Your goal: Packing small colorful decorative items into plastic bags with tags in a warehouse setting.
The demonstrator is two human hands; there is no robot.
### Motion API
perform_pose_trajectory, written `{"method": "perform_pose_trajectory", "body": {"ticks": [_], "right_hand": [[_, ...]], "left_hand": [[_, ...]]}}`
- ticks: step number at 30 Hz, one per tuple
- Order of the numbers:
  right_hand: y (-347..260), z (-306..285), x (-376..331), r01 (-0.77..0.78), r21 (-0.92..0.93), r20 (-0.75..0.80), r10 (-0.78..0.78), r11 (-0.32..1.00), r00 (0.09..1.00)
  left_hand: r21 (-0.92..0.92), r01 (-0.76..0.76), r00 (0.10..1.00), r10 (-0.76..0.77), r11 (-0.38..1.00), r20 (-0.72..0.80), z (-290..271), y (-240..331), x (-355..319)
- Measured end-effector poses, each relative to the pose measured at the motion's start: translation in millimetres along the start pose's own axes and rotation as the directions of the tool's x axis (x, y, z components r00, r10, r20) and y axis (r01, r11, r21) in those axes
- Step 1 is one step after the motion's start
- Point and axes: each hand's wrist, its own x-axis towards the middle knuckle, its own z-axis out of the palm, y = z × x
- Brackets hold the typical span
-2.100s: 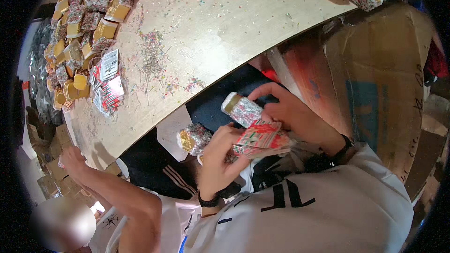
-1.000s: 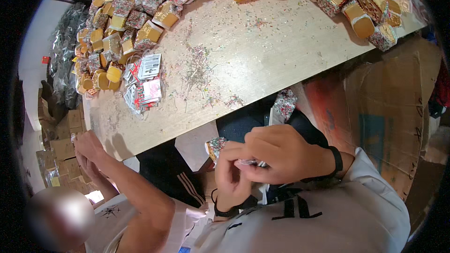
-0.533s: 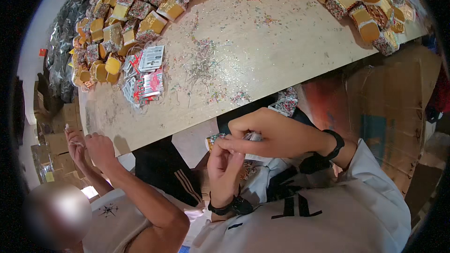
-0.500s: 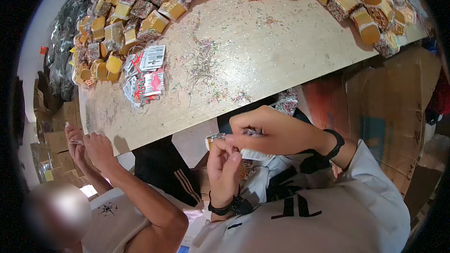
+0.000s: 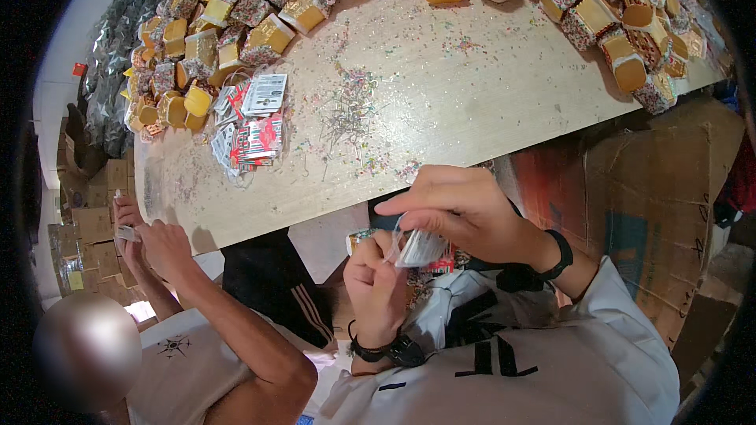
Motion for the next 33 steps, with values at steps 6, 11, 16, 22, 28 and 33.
{"method": "perform_pose_trajectory", "body": {"ticks": [6, 11, 16, 22, 28, 33], "right_hand": [[16.3, 6.9, -5.2, -0.013, 0.073, -0.168, 0.025, 0.997, 0.985], [31.0, -13.3, -4.7, 0.205, 0.398, 0.162, -0.289, 0.894, 0.943], [26.4, -19.7, 31.5, 0.201, -0.631, 0.121, -0.161, 0.749, 0.979], [33.7, -8.8, 22.1, 0.193, -0.831, 0.122, -0.167, 0.522, 0.978], [40.7, -28.5, -8.3, 0.266, -0.816, 0.103, -0.325, 0.513, 0.94], [57.0, -24.9, -21.6, 0.3, -0.743, 0.011, -0.436, 0.599, 0.9]], "left_hand": [[-0.028, 0.012, 0.978, -0.018, 1.0, -0.206, 5.2, -0.7, 6.0], [-0.063, -0.149, 0.985, 0.142, 0.987, -0.101, 1.2, 10.1, 7.0], [0.345, -0.142, 0.987, 0.158, 0.928, -0.019, 19.9, 24.9, -4.1], [0.219, -0.126, 0.978, 0.158, 0.968, -0.134, 26.1, 28.8, -9.2], [0.123, -0.119, 0.953, 0.148, 0.985, -0.263, 27.8, 23.6, -2.6], [0.349, -0.083, 0.982, 0.136, 0.933, -0.129, 25.4, 18.4, 7.7]]}}
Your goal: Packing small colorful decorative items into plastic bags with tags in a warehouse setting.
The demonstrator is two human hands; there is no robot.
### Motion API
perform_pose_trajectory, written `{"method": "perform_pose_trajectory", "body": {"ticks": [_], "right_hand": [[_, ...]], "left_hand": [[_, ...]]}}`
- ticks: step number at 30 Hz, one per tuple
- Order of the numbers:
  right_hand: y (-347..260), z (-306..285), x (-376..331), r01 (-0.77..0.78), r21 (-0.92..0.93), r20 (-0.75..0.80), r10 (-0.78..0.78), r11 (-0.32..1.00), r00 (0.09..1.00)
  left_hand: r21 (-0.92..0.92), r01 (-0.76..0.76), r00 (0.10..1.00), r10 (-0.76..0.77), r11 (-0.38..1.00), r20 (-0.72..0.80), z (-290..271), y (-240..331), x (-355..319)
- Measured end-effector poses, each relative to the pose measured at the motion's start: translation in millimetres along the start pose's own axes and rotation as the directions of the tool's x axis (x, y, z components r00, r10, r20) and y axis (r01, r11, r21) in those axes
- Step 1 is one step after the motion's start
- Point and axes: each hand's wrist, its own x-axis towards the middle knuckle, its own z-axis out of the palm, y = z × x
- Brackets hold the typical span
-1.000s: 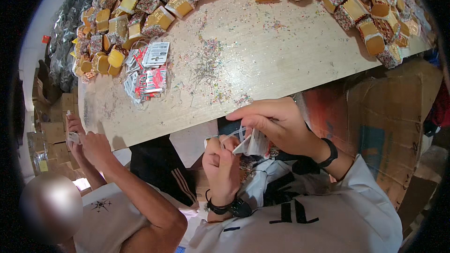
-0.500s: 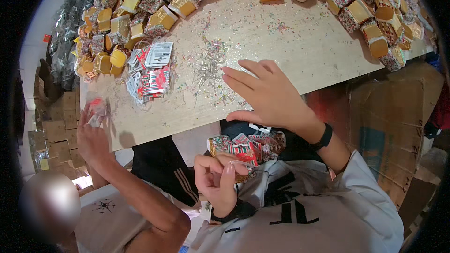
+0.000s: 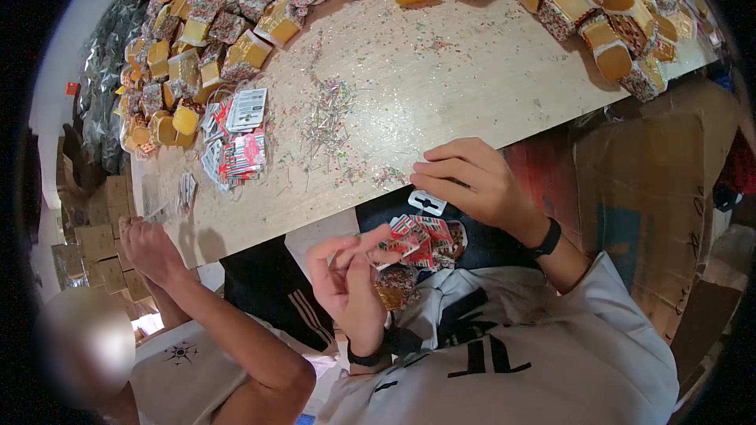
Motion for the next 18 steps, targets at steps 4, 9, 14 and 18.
{"method": "perform_pose_trajectory", "body": {"ticks": [4, 9, 14, 18], "right_hand": [[0.8, 8.7, -7.9, -0.001, 0.005, -0.126, 0.001, 1.0, 0.992], [3.4, 4.1, -15.6, -0.013, 0.054, -0.21, 0.024, 0.998, 0.977], [-18.6, -12.2, -18.1, -0.207, 0.383, -0.368, 0.354, 0.9, 0.86], [-41.1, -17.9, -20.2, -0.315, 0.457, -0.257, 0.463, 0.832, 0.848]], "left_hand": [[0.214, 0.02, 0.994, -0.042, 0.977, 0.097, 5.9, -6.4, 9.2], [0.198, 0.156, 0.95, -0.202, 0.968, 0.239, 2.5, -18.3, 21.5], [0.107, 0.206, 0.957, -0.223, 0.973, 0.183, 3.7, -28.6, 22.2], [0.127, 0.108, 0.983, -0.125, 0.986, 0.137, 6.4, -29.8, 16.6]]}}
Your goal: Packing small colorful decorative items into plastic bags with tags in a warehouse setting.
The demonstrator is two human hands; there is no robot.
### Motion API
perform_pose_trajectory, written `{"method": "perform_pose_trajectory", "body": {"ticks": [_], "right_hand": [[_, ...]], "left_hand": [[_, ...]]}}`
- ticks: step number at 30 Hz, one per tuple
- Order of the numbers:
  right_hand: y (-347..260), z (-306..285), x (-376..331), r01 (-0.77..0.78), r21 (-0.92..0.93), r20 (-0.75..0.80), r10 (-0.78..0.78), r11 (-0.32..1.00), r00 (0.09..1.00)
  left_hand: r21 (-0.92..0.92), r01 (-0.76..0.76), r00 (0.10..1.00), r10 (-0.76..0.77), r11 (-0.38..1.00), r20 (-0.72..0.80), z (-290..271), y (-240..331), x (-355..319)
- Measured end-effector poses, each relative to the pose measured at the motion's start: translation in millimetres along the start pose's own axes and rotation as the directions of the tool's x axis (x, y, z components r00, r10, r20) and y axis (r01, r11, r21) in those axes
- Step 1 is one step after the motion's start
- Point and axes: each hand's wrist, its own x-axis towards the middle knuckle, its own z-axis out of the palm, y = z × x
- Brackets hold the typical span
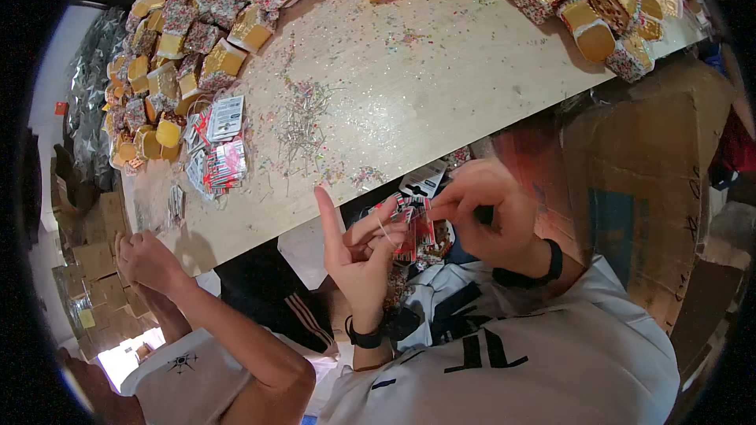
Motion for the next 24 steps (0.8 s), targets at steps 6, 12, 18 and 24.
{"method": "perform_pose_trajectory", "body": {"ticks": [6, 12, 18, 24], "right_hand": [[-1.1, 13.5, -13.2, -0.043, 0.08, -0.025, 0.046, 0.996, 0.999], [0.1, 18.1, -17.3, -0.14, 0.275, -0.03, 0.154, 0.951, 0.988], [5.6, 12.2, 2.2, -0.143, 0.408, 0.191, 0.069, 0.902, 0.979], [15.1, 2.6, -1.4, -0.162, 0.294, 0.489, -0.003, 0.942, 0.872]], "left_hand": [[0.179, -0.199, 0.98, 0.19, 0.964, 0.065, 4.0, -12.0, -5.0], [0.725, -0.581, 0.79, 0.472, 0.371, 0.391, 11.8, 8.7, -3.2], [0.721, -0.61, 0.748, 0.54, 0.329, 0.386, 10.1, 5.1, 3.2], [0.721, -0.571, 0.765, 0.572, 0.392, 0.295, 12.9, 3.8, -3.0]]}}
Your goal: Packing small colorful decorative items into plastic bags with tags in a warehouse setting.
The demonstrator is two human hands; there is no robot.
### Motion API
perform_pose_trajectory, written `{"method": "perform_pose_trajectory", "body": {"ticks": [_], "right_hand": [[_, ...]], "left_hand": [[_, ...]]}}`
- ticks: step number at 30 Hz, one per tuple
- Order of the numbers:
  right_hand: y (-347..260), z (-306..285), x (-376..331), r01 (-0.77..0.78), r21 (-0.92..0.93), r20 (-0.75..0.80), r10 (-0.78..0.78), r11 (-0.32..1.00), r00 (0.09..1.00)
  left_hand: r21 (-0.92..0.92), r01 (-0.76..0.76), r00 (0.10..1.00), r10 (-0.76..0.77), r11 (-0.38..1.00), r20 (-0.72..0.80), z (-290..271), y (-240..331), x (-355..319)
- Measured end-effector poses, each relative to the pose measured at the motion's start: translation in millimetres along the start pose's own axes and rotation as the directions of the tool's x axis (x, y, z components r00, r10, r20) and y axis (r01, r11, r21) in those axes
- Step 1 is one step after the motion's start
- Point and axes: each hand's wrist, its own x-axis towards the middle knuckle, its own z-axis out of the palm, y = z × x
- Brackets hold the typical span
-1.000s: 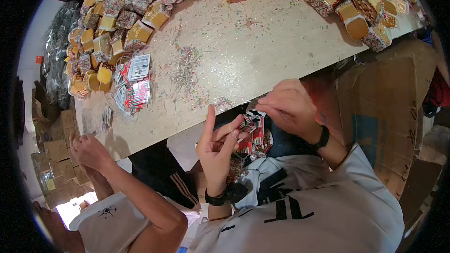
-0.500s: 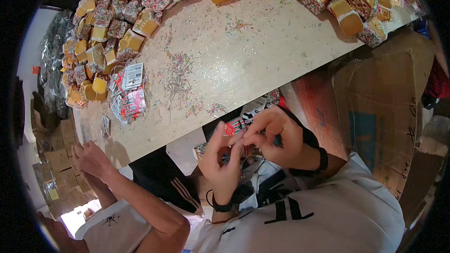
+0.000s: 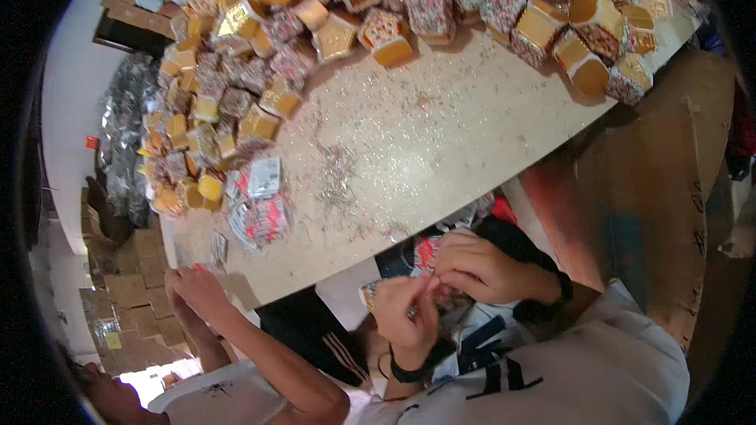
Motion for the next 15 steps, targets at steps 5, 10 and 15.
{"method": "perform_pose_trajectory", "body": {"ticks": [5, 10, 15], "right_hand": [[-7.9, -3.2, -13.2, -0.122, 0.187, 0.048, 0.115, 0.975, 0.992], [-11.5, 1.1, -15.0, -0.159, 0.074, -0.045, 0.162, 0.985, 0.986], [-36.8, -15.4, 0.8, -0.221, 0.178, -0.011, 0.226, 0.959, 0.974]], "left_hand": [[-0.23, -0.097, 0.99, 0.117, 0.968, 0.075, -6.6, -9.8, 2.3], [-0.238, -0.172, 0.982, 0.187, 0.956, 0.041, 3.4, -14.7, 10.6], [-0.139, -0.199, 0.976, 0.209, 0.97, 0.062, 10.4, -11.3, 9.4]]}}
